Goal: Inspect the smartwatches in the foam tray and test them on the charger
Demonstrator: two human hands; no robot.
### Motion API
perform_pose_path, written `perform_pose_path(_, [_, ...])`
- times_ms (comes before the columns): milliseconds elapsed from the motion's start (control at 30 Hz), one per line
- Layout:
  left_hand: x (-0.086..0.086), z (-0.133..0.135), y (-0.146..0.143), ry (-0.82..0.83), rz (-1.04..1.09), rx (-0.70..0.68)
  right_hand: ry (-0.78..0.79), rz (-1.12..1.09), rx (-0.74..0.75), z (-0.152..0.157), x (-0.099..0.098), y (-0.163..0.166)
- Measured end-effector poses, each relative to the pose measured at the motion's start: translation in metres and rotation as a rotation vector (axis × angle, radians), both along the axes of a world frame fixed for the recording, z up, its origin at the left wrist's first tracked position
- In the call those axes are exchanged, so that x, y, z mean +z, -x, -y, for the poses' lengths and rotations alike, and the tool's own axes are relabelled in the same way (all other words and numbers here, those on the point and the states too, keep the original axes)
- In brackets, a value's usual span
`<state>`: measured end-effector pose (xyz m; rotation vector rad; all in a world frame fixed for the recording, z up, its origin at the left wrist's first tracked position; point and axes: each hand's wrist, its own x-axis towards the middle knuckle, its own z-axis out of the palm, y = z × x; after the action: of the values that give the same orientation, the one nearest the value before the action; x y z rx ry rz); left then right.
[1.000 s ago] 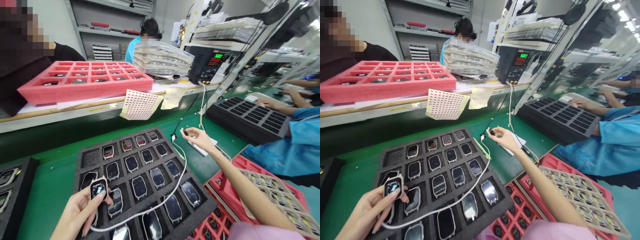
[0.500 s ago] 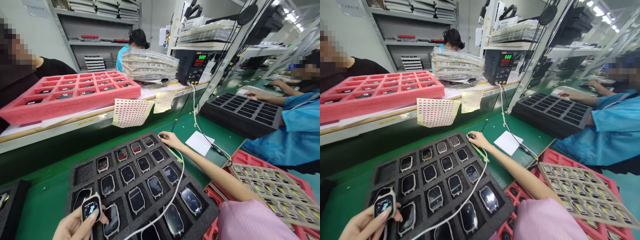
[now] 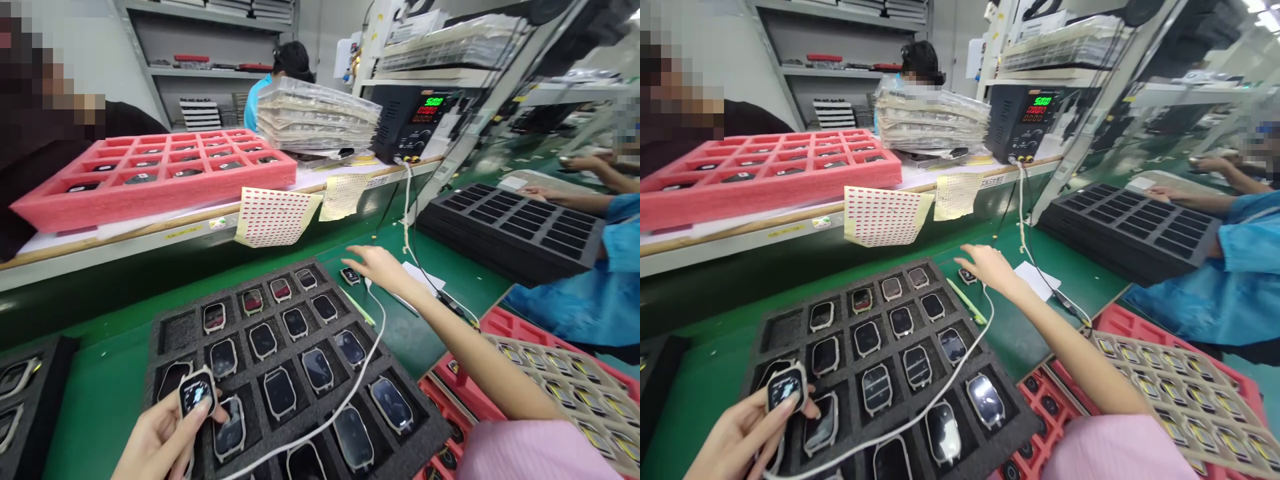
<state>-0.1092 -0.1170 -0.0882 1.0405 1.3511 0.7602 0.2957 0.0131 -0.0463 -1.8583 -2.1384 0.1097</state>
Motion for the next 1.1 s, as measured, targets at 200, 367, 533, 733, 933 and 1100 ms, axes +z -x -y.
perform_pose_path(200, [0.010,-0.010,0.000,-0.087,0.049,-0.074,-0.075,-0.222,0.672,0.021,0.045,0.133])
perform_pose_path(367, [0.005,-0.016,0.009,-0.139,0.127,-0.070,-0.041,-0.118,1.073,0.040,0.024,0.231])
perform_pose_path(533, [0.001,-0.017,0.014,-0.150,0.238,-0.084,0.023,-0.193,1.095,0.036,0.009,0.253])
perform_pose_path(733, [0.003,-0.020,0.014,-0.163,0.270,-0.056,0.099,-0.409,0.967,0.033,0.006,0.240])
perform_pose_path(933, [0.003,-0.020,0.013,-0.165,0.283,-0.104,-0.027,-0.136,1.069,0.035,-0.005,0.245])
perform_pose_path(1100, [0.002,-0.018,0.014,-0.164,0.219,-0.076,-0.035,-0.135,1.101,0.033,-0.005,0.251])
